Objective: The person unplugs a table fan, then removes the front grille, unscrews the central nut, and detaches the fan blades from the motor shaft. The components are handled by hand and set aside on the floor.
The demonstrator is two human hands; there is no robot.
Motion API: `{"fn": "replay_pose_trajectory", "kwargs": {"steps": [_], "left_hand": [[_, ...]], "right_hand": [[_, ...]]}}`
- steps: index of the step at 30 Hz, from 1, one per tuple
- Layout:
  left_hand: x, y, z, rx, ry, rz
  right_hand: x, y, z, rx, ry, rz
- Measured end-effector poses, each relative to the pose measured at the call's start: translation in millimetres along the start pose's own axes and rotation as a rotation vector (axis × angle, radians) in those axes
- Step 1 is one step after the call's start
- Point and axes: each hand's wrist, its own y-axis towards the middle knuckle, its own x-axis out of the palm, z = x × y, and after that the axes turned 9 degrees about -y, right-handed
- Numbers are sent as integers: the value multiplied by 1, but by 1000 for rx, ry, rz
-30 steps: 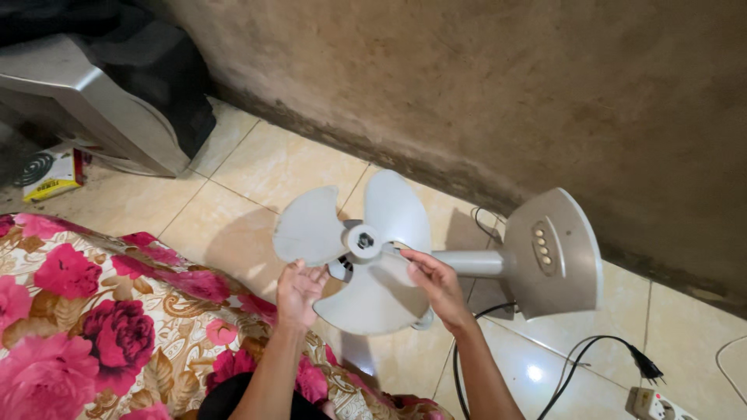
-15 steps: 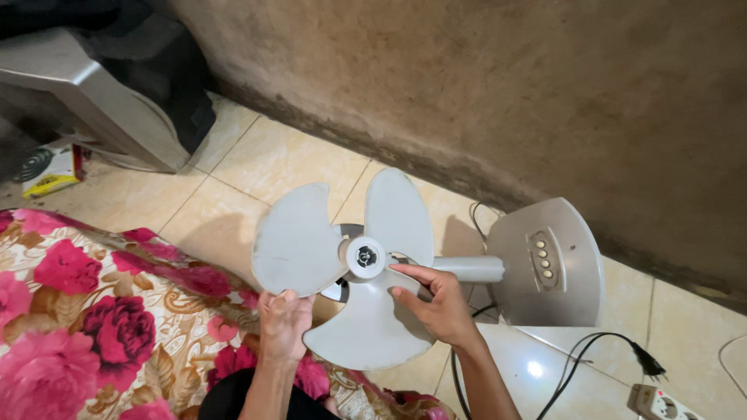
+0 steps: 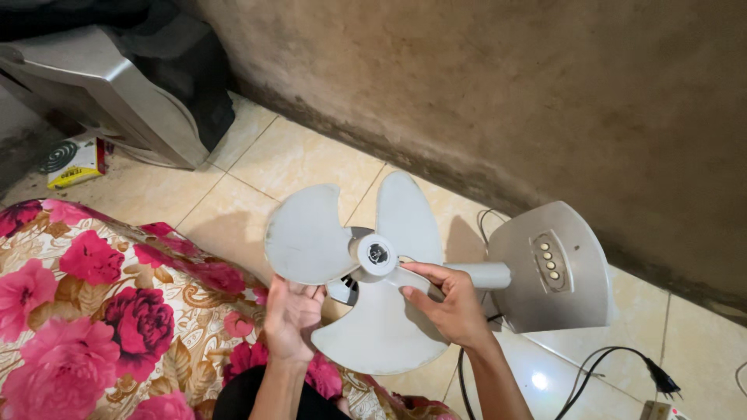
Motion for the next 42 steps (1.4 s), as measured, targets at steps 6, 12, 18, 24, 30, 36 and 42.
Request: {"fn": "replay_pose_trajectory", "kwargs": {"steps": [6,12,18,24,30,36,42], "left_hand": [[-34,14,-14,-55,340,235],[-50,21,-21,-37,386,190],[-58,37,-30,100,257,116],[-72,48,-36,102,266,125],[-68,45,-32,27,246,199],[-60,43,-32,-3,234,203],[-64,49,-35,17,224,253]], "right_hand": [[-7,0,2,10,15,-4],[-10,-1,-11,15,-3,12],[-15,-7,-33,42,6,47],[-23,-14,-44,-3,-9,92],[-29,-11,-15,-6,302,124],[-21,-5,35,-28,721,159],[-17,-6,78,31,798,161]]}}
